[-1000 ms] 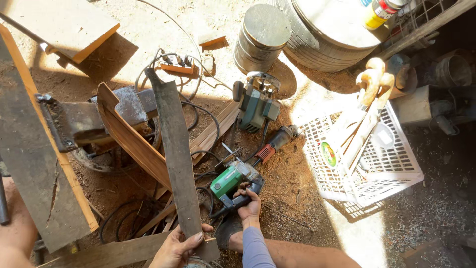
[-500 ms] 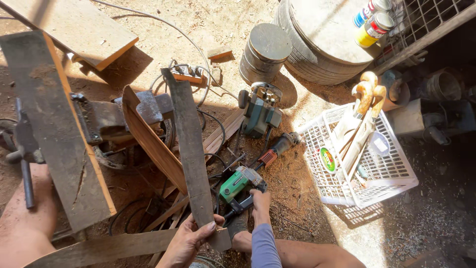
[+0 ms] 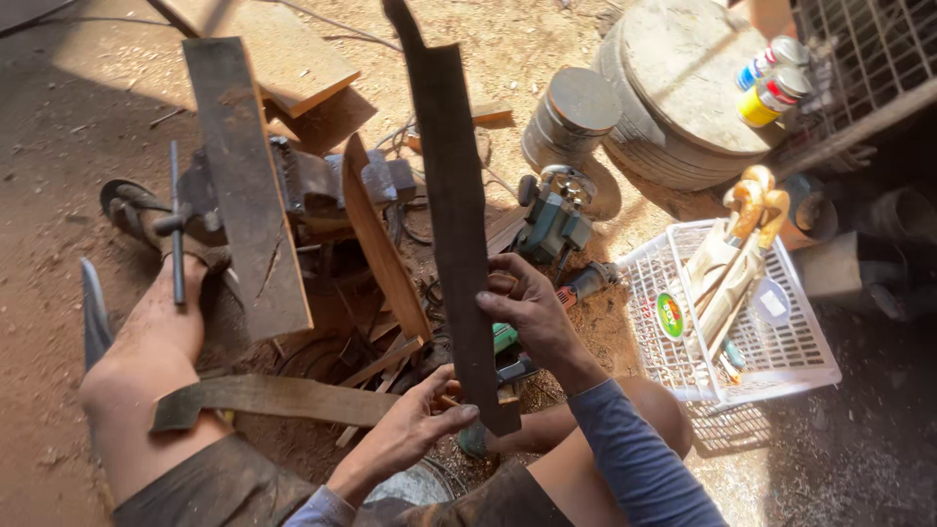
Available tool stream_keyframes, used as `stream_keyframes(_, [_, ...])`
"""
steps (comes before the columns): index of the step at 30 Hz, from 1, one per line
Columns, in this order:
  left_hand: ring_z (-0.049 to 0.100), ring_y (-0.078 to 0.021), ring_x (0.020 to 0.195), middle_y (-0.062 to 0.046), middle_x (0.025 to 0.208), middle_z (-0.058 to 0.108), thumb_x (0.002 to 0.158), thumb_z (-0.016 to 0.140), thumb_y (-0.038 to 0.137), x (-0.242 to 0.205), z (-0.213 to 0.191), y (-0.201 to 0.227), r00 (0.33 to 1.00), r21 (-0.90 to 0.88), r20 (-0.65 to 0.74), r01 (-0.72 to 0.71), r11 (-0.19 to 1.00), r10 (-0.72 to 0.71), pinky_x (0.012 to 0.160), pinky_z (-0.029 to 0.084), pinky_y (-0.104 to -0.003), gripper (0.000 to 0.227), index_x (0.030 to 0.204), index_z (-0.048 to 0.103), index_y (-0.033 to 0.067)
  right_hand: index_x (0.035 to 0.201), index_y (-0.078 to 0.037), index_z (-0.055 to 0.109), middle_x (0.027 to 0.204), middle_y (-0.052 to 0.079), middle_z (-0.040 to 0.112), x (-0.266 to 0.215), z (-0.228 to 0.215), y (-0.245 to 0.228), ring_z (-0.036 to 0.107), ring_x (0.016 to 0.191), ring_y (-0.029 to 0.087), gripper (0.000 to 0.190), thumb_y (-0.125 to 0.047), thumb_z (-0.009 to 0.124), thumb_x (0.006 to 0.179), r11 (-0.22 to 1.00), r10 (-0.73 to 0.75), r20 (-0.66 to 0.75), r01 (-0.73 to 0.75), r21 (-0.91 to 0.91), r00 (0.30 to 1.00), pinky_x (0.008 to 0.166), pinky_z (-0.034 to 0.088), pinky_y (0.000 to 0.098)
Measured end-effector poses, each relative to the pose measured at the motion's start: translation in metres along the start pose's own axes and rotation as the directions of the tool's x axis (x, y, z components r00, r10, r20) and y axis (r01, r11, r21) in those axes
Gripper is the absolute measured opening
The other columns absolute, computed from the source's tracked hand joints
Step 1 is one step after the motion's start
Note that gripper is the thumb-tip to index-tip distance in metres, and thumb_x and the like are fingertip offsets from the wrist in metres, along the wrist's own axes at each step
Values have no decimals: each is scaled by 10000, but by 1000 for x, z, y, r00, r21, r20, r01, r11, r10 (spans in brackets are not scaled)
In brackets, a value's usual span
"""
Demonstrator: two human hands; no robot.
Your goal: The person sits on the ground and uses a jigsaw to cut a long plank of wood clamped in a vise. They guide the tool along the wood, then remove the cut piece and inspect the edges.
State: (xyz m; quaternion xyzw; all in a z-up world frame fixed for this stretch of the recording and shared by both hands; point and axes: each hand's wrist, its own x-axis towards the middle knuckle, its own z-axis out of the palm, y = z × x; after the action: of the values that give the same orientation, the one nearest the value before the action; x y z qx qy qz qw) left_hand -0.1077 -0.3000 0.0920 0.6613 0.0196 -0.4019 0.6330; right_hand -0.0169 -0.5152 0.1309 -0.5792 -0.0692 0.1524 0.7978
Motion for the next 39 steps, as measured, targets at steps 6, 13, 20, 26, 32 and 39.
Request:
stream_keyframes(6, [559, -362, 1248, -187, 1306, 603, 943, 622, 382, -39, -64, -42, 963, 926, -129, 31, 376, 236, 1047, 463, -511, 527, 1372, 497, 103, 1279, 7, 536, 1095, 142, 727, 16, 7, 21, 734, 908, 179, 378, 1, 667, 925, 993, 31, -62, -24, 113, 998, 783, 628, 330])
stream_keyframes(13, [501, -427, 1253, -258, 1308, 583, 889, 587, 231, -19, -119, -89, 941, 878, -53, 203, -434, 335, 1053, 310, -577, 510, 1372, 516, 85, 1305, 7, 514, 1108, 166, 721, 29, 7, 52, 724, 881, 171, 384, 32, 643, 945, 986, 158, -66, -154, 62, 985, 728, 599, 285])
stream_keyframes(20, [654, -244, 830, -76, 841, 716, 935, 606, 168, -24, -145, -47, 945, 971, -239, 226, 80, 222, 853, 467, -413, 131, 899, 731, 155, 1320, 18, 510, 1125, 200, 712, 42, 1, 53, 725, 919, 223, 335, 42, 572, 991, 979, 200, -116, -193, 70, 973, 789, 625, 336])
stream_keyframes(26, [652, -179, 677, -62, 858, 716, 1066, 477, 394, -99, -151, -2, 845, 735, -532, 491, 468, -51, 642, 577, -409, 320, 1138, 640, 129, 1365, -47, 507, 1206, 206, 703, 45, -12, 32, 727, 1072, 263, 334, 37, 495, 1042, 953, 0, -216, 65, 296, 976, 933, 622, 367])
stream_keyframes(32, [685, -262, 817, -123, 1009, 736, 984, 571, 293, -115, -112, 12, 770, 11, -631, 136, 991, -99, 746, 575, -438, 264, 1183, 661, 146, 1375, -135, 511, 1227, 149, 701, 46, -4, 33, 715, 1124, 247, 332, 16, 530, 1080, 911, -111, -233, 193, 364, 966, 1010, 618, 435])
stream_keyframes(39, [688, -222, 1077, -125, 1154, 699, 907, 706, 121, -40, -65, 17, 739, -370, -637, -542, 754, 219, 973, 614, -443, 360, 1234, 569, 59, 1437, -75, 504, 1253, 182, 699, 38, 26, 43, 702, 1122, 269, 398, 31, 538, 1055, 861, -77, 77, 27, 508, 994, 984, 593, 429])
